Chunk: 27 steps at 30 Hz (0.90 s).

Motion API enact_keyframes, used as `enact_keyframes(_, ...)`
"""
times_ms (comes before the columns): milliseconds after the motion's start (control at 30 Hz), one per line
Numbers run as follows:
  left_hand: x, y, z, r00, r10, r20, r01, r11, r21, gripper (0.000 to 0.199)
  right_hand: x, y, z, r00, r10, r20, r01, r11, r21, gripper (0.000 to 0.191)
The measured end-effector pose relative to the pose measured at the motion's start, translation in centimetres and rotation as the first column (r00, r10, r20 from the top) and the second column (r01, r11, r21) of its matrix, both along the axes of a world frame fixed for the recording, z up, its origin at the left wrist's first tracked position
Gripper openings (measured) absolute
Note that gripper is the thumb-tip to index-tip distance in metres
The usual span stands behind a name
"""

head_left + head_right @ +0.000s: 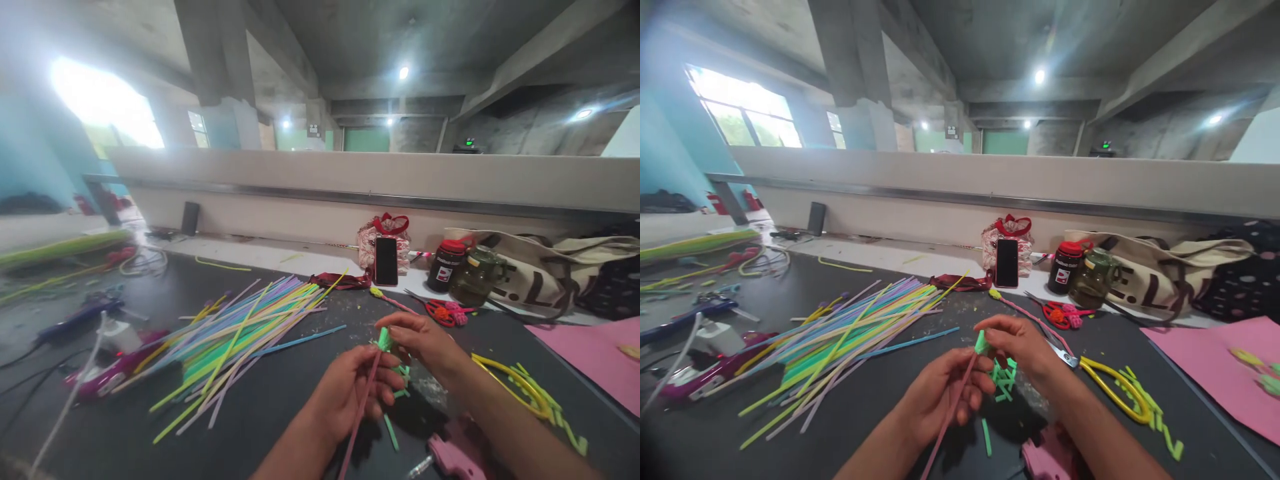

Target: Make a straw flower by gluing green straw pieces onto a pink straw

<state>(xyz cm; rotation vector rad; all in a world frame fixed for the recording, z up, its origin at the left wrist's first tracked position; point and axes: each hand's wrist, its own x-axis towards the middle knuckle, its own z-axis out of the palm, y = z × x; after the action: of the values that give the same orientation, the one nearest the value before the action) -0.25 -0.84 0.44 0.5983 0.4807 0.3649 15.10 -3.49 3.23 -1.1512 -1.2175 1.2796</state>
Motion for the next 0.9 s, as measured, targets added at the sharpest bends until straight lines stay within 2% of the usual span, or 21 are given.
enact_keyframes(133, -0.15, 0.25, 0.08, 0.999, -0.030, 0.020, 0.031, 0.999, -0.035, 0.030, 0.24, 0.05, -0.15, 0.999, -0.031, 0.020, 0.031, 0.999, -0.008, 0.016)
enact_keyframes(267, -0.10, 0.29, 0.10, 0.991, 0.134, 0.024, -0.134, 0.991, 0.002, 0.023, 0.45, 0.03, -0.33, 0.998, -0.005, 0.055, 0.008, 0.999, -0.048, 0.019)
enact_keyframes(333, 0.03, 0.26, 0.03, 0.986, 0.167, 0.003, -0.167, 0.986, 0.027, 0.021, 0.50, 0.06, -0.43, 0.998, 0.001, 0.069, 0.003, 0.998, -0.058, 0.021)
enact_keyframes(633, 0.33, 0.16, -0.30, 0.995, 0.091, -0.049, -0.090, 0.996, 0.020, 0.016, 0.40, 0.14, -0.50, 0.997, 0.013, 0.079, -0.004, 0.994, -0.113, 0.022)
enact_keyframes(800, 0.35, 0.38, -0.75, 1.000, -0.013, -0.005, 0.013, 1.000, -0.012, 0.019, 0.44, 0.06, -0.54, 0.996, 0.042, 0.074, -0.034, 0.993, -0.112, 0.022)
enact_keyframes(900, 0.36, 0.29, -0.71, 0.999, -0.034, 0.013, 0.034, 0.998, -0.052, 0.019, 0.32, 0.15, -0.51, 0.998, 0.045, 0.051, -0.038, 0.991, -0.129, 0.023)
